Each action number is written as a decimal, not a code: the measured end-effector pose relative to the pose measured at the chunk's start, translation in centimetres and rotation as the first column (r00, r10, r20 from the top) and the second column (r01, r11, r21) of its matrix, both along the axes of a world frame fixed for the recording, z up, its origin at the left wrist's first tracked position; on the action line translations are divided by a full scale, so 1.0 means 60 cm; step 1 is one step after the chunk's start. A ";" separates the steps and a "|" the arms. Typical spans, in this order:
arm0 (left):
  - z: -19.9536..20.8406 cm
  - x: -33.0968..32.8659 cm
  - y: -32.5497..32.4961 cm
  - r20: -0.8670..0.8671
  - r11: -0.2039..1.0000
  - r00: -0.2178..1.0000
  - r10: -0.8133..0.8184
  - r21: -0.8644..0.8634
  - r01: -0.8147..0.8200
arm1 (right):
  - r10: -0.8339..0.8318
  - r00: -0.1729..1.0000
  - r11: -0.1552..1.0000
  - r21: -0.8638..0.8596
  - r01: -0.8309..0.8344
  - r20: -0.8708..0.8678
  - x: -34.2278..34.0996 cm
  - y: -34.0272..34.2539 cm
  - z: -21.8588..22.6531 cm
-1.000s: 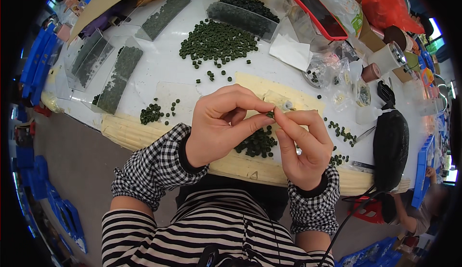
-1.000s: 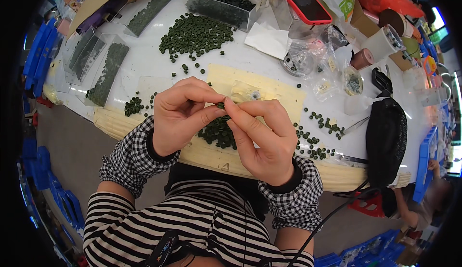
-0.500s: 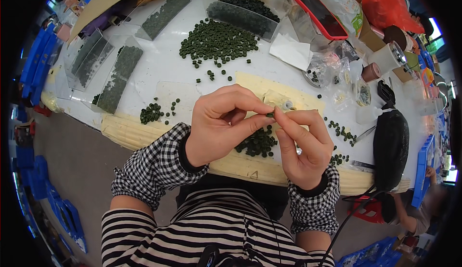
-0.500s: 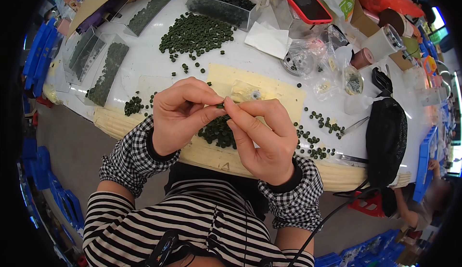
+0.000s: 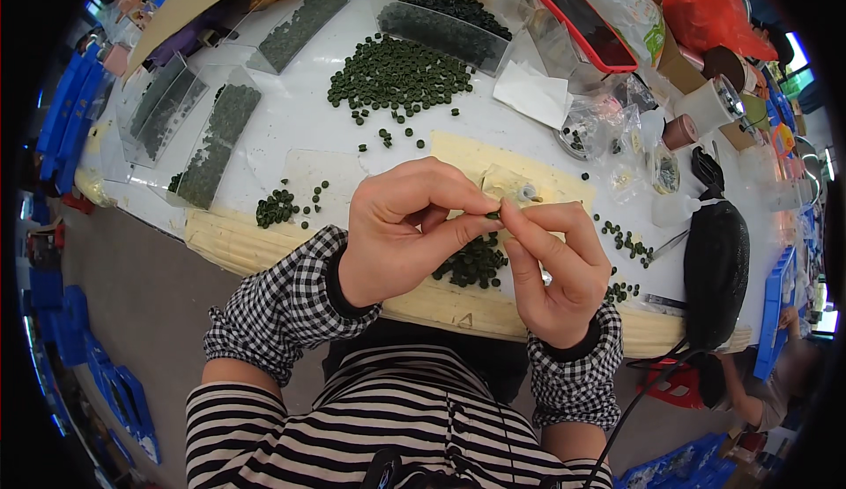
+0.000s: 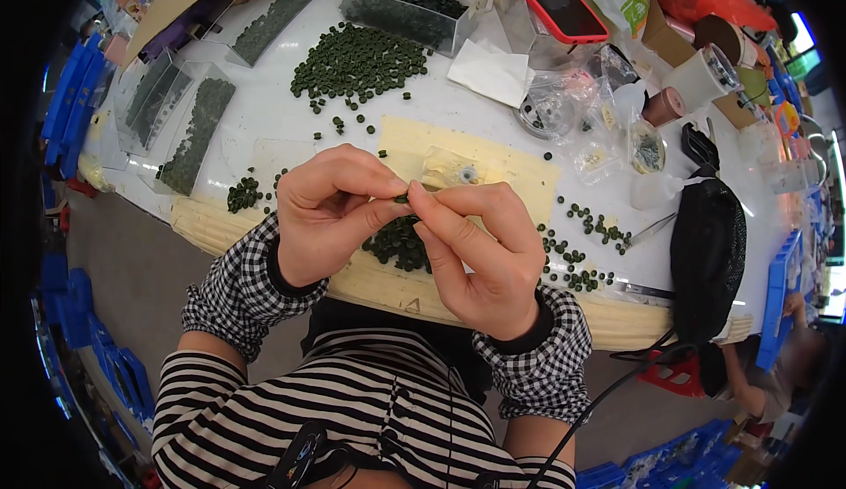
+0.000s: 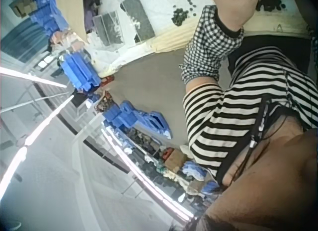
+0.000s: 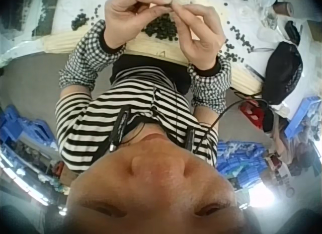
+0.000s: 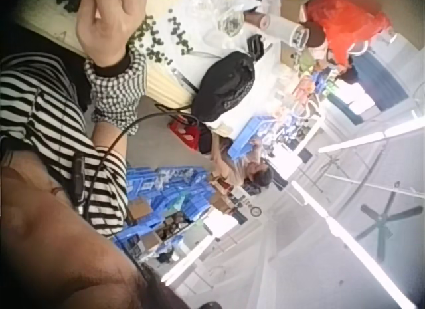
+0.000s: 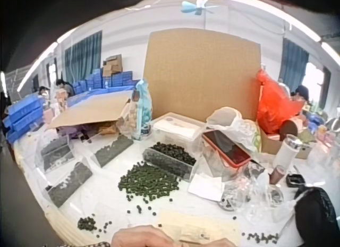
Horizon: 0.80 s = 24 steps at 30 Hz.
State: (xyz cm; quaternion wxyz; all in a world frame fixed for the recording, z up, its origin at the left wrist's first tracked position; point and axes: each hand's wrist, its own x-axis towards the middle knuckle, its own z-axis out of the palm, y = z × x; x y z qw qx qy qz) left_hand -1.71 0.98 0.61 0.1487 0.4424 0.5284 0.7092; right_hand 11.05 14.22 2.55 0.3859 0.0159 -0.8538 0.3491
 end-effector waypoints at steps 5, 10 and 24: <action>0.002 0.001 -0.001 -0.015 1.000 1.000 0.006 -0.015 -0.006 | 0.003 1.000 1.000 -0.004 -0.003 0.010 0.002 0.000 0.001; 0.003 0.001 -0.002 -0.003 1.000 1.000 -0.012 -0.007 0.012 | 0.004 1.000 1.000 0.002 -0.004 0.004 0.001 0.000 0.002; 0.005 0.000 -0.001 0.020 1.000 1.000 -0.014 -0.010 0.014 | 0.000 1.000 1.000 0.002 0.000 -0.004 0.002 0.000 0.003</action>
